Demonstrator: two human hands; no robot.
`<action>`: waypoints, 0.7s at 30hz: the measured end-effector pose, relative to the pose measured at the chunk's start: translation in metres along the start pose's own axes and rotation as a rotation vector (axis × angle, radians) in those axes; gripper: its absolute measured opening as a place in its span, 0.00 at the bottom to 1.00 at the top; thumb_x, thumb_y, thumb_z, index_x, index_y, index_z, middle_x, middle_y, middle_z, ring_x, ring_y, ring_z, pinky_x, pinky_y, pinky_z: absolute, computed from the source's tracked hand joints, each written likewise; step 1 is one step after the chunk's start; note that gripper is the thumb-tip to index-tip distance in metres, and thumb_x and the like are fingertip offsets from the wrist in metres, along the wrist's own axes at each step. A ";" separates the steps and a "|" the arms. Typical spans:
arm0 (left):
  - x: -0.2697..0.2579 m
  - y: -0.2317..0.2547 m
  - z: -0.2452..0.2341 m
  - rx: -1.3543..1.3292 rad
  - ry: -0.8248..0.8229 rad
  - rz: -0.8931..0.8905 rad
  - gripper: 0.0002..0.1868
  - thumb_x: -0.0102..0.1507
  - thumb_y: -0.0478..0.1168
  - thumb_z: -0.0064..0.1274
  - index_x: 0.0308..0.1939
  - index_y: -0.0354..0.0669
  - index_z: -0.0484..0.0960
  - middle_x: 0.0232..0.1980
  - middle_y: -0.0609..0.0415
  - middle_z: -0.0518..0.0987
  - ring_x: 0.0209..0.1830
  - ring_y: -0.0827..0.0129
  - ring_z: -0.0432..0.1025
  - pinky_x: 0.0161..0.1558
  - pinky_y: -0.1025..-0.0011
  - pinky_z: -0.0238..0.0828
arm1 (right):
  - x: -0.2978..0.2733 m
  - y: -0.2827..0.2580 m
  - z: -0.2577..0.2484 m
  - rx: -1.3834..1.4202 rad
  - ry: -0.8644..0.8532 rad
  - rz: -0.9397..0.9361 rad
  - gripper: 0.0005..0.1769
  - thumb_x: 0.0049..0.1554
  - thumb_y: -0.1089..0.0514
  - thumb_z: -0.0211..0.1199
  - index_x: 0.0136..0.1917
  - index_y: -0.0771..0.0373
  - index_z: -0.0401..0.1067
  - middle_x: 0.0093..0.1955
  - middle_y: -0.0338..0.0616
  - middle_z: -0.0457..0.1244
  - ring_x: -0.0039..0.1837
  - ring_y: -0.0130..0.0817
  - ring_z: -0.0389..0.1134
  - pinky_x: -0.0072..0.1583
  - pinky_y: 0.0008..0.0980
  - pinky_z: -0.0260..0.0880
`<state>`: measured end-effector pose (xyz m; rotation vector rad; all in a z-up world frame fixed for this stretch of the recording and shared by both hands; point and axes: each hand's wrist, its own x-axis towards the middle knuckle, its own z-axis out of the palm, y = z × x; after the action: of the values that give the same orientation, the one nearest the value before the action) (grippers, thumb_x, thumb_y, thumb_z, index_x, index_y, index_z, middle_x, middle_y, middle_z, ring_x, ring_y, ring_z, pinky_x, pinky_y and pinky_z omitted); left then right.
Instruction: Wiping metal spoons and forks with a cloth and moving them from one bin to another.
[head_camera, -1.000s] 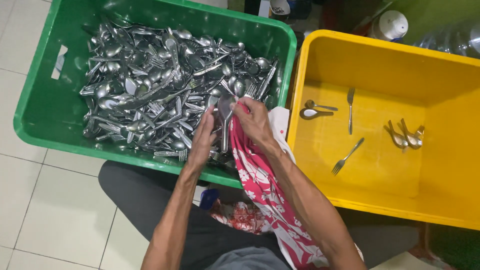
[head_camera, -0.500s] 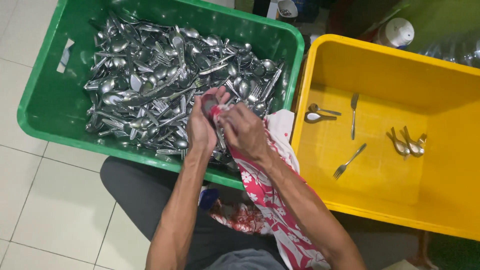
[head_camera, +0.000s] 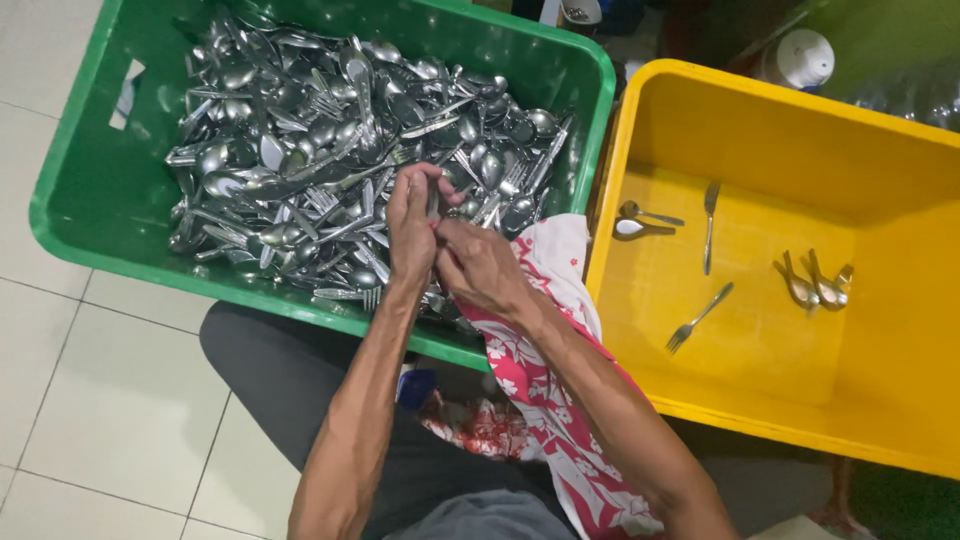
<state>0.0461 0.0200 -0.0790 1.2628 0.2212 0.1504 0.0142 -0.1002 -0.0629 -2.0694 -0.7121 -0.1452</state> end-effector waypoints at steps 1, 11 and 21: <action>0.006 0.001 -0.008 0.003 0.005 0.008 0.15 0.76 0.46 0.31 0.50 0.46 0.73 0.36 0.53 0.78 0.34 0.71 0.80 0.24 0.86 0.53 | -0.002 -0.003 -0.002 0.005 0.000 -0.009 0.08 0.60 0.60 0.51 0.46 0.59 0.71 0.35 0.47 0.65 0.40 0.49 0.73 0.39 0.41 0.75; -0.007 0.013 -0.002 0.327 -0.059 0.214 0.21 0.76 0.53 0.27 0.52 0.43 0.70 0.35 0.53 0.71 0.41 0.66 0.70 0.50 0.65 0.66 | 0.000 0.007 -0.009 0.881 -0.056 0.652 0.10 0.60 0.62 0.59 0.55 0.65 0.68 0.43 0.44 0.66 0.44 0.33 0.68 0.47 0.33 0.71; 0.022 0.015 -0.052 0.083 0.142 -0.043 0.22 0.74 0.48 0.24 0.50 0.39 0.72 0.39 0.44 0.83 0.21 0.76 0.74 0.23 0.81 0.73 | -0.002 0.006 -0.023 1.134 -0.196 0.647 0.17 0.58 0.56 0.64 0.54 0.68 0.66 0.32 0.53 0.66 0.27 0.29 0.67 0.29 0.26 0.66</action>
<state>0.0549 0.0773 -0.0815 1.3306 0.3798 0.1953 0.0195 -0.1221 -0.0541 -1.1069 -0.1039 0.6865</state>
